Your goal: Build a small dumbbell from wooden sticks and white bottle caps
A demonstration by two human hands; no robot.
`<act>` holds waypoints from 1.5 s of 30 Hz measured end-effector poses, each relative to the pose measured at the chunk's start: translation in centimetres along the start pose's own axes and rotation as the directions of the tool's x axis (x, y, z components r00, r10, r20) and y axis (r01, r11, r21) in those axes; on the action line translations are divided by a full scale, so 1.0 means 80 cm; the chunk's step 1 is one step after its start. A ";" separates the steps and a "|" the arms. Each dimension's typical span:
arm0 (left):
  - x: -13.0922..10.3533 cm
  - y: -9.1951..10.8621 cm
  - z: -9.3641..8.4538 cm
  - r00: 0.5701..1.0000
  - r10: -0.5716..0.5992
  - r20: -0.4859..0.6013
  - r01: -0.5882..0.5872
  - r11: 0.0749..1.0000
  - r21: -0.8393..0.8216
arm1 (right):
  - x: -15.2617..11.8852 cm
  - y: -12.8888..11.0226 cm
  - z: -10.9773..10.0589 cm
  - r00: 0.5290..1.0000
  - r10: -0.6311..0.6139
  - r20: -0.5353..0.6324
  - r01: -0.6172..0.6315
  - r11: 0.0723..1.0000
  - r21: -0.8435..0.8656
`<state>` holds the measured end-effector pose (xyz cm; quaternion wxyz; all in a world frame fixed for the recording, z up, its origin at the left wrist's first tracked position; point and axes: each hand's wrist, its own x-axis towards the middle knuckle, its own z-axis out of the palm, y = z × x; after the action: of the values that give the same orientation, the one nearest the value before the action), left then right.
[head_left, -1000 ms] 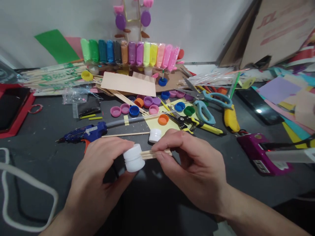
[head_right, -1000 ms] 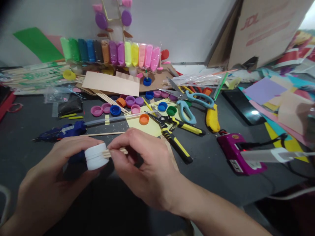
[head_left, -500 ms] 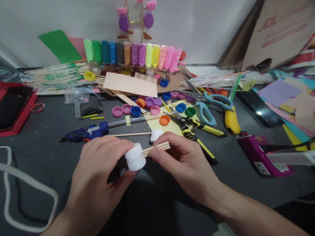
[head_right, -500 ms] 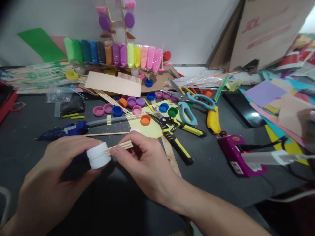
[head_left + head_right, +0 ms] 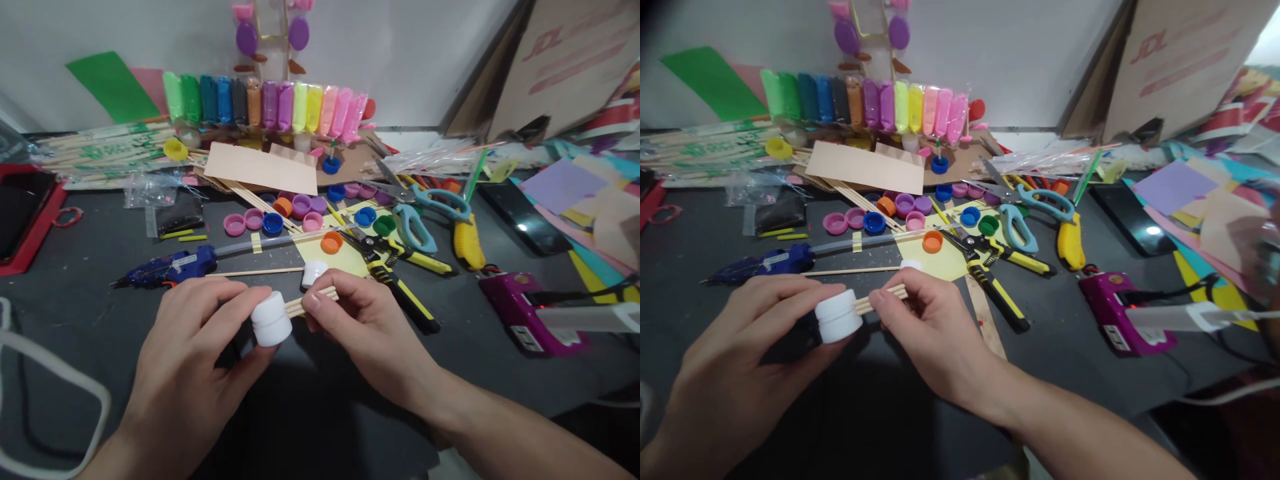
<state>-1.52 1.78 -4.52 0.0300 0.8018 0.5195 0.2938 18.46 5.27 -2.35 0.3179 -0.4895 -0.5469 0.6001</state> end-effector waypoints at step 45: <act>0.005 -0.001 -0.002 0.995 0.033 0.094 -0.038 0.998 0.051 | 0.002 0.007 0.006 0.999 -0.046 -0.012 0.046 0.999 0.018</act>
<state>-1.54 2.14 -4.20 0.0280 0.8243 0.5107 0.2428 18.07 5.18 -2.96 0.3391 -0.4775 -0.5507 0.5947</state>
